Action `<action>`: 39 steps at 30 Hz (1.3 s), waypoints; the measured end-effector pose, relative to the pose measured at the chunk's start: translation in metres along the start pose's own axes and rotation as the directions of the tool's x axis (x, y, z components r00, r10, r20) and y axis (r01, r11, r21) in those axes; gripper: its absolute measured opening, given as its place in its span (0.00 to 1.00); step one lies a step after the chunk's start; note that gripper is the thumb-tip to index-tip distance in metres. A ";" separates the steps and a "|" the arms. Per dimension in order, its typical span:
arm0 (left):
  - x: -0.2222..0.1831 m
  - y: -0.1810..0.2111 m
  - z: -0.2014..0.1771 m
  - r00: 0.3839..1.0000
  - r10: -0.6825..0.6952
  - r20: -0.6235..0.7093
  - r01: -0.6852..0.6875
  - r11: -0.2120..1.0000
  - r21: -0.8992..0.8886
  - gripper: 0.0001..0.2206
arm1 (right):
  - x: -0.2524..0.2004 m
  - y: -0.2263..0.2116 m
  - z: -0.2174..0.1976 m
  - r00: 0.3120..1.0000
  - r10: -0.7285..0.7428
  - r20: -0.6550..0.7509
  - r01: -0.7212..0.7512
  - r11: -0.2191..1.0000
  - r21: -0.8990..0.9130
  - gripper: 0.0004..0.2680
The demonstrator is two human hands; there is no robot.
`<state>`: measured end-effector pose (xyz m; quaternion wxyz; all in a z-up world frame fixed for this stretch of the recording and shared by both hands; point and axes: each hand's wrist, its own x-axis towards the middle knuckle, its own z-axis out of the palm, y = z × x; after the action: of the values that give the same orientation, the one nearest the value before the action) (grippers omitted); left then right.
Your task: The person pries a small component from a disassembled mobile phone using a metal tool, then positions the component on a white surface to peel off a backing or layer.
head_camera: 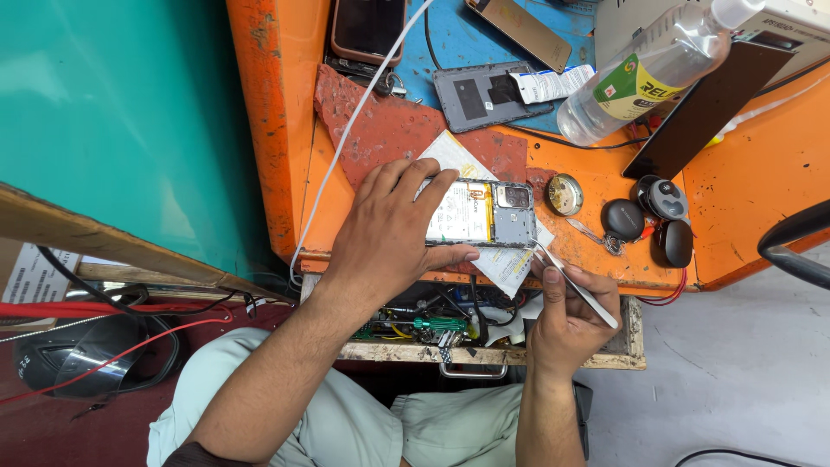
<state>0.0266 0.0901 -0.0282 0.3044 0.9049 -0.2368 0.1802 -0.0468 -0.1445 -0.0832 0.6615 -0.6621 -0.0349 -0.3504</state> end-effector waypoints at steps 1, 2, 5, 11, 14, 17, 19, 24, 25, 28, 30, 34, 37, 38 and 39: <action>0.000 0.000 0.000 1.000 -0.004 0.008 0.004 1.000 -0.006 0.42 | 0.000 0.000 0.000 1.000 0.003 0.003 -0.003 1.000 0.013 0.06; 0.000 0.000 0.001 1.000 0.001 0.006 -0.001 1.000 -0.007 0.42 | 0.001 0.000 0.000 1.000 0.013 0.006 -0.013 1.000 0.021 0.06; 0.000 0.000 0.001 1.000 0.009 0.001 -0.009 1.000 -0.004 0.43 | 0.004 0.001 -0.001 0.999 0.030 0.016 -0.031 0.999 0.035 0.06; 0.002 0.001 -0.001 1.000 0.022 0.003 -0.022 1.000 -0.013 0.42 | -0.006 0.011 0.002 0.996 -0.086 -0.005 0.085 0.985 -0.148 0.06; 0.003 0.002 -0.006 0.999 0.037 0.016 -0.037 0.999 -0.028 0.42 | -0.014 0.021 0.011 0.973 -0.231 0.009 0.221 0.921 -0.321 0.06; -0.001 0.003 -0.006 1.000 0.021 0.010 -0.021 0.999 -0.035 0.41 | -0.020 0.026 0.015 0.966 -0.256 -0.038 0.237 0.933 -0.270 0.07; 0.000 0.004 -0.004 1.000 0.008 -0.010 -0.008 1.000 -0.025 0.40 | -0.023 0.024 0.013 0.955 -0.291 -0.056 0.275 0.942 -0.193 0.07; -0.001 0.002 -0.003 1.000 0.007 -0.013 -0.008 1.000 -0.014 0.41 | -0.026 0.025 0.015 0.939 -0.341 -0.046 0.329 0.927 -0.179 0.08; -0.001 0.002 -0.003 1.000 0.009 -0.013 -0.009 1.000 -0.013 0.41 | -0.026 0.026 0.015 0.938 -0.345 -0.045 0.330 0.924 -0.190 0.08; 0.000 0.003 -0.005 1.000 0.011 0.014 -0.011 1.000 0.001 0.40 | -0.025 0.026 0.016 0.938 -0.344 -0.048 0.329 0.924 -0.195 0.09; 0.002 0.003 -0.006 1.000 0.011 0.017 -0.011 1.000 0.009 0.39 | -0.025 0.027 0.017 0.936 -0.349 -0.056 0.331 0.921 -0.208 0.09; 0.003 0.005 -0.005 1.000 0.018 0.001 -0.018 1.000 0.015 0.38 | -0.025 0.026 0.016 0.931 -0.365 -0.034 0.347 0.907 -0.239 0.09; 0.003 0.005 -0.007 1.000 0.019 0.003 -0.019 1.000 0.005 0.37 | -0.024 0.020 0.018 0.901 -0.434 0.001 0.385 0.799 -0.463 0.08; 0.003 0.005 -0.007 1.000 0.025 0.007 -0.025 1.000 -0.002 0.37 | -0.025 0.018 0.020 0.882 -0.471 0.026 0.418 0.753 -0.508 0.08; 0.003 0.004 -0.006 1.000 0.030 0.010 -0.030 1.000 -0.010 0.37 | -0.025 0.016 0.023 0.861 -0.506 0.054 0.448 0.704 -0.551 0.08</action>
<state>0.0258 0.0903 -0.0200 0.3048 0.9007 -0.2527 0.1788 -0.0476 -0.1157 -0.1071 0.3322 -0.7718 -0.0702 -0.5377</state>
